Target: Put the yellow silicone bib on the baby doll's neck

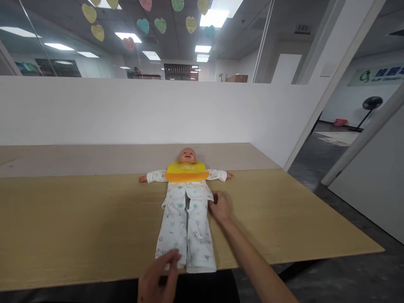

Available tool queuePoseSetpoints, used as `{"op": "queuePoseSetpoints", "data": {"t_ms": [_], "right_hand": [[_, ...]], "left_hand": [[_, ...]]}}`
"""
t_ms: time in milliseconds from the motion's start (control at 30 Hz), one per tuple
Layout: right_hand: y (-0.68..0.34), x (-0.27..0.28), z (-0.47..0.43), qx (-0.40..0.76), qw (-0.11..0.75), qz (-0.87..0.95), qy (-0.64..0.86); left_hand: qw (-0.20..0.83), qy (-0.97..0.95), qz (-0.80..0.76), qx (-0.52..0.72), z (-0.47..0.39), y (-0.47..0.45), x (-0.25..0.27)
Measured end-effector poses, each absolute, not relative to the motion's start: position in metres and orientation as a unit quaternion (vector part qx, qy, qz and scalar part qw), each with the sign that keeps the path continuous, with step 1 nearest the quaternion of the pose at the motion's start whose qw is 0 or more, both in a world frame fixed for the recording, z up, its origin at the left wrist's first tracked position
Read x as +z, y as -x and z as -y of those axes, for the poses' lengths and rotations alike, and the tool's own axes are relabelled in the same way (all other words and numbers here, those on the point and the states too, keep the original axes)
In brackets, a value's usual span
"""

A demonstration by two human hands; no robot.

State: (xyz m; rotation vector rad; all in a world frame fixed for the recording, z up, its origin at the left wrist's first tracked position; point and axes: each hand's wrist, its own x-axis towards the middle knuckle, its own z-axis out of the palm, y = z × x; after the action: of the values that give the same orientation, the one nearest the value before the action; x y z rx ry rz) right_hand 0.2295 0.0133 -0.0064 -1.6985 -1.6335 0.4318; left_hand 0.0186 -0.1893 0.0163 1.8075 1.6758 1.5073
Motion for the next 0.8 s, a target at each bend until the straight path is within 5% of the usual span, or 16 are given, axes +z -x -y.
{"op": "queuePoseSetpoints", "data": {"t_ms": [400, 600, 800], "right_hand": [[-0.254, -0.003, -0.033, 0.352, 0.576, 0.516, 0.528], [-0.245, 0.037, -0.1, 0.38, 0.598, 0.487, 0.511], [-0.212, 0.035, -0.196, 0.515, 0.56, 0.399, 0.513]], "left_hand": [[0.224, -0.504, -0.63, 0.546, 0.022, 0.04, 0.066], [0.222, -0.47, -0.65, 0.554, -0.074, 0.056, 0.073], [0.422, -0.373, -0.59, 0.579, -0.165, 0.051, 0.065]]}}
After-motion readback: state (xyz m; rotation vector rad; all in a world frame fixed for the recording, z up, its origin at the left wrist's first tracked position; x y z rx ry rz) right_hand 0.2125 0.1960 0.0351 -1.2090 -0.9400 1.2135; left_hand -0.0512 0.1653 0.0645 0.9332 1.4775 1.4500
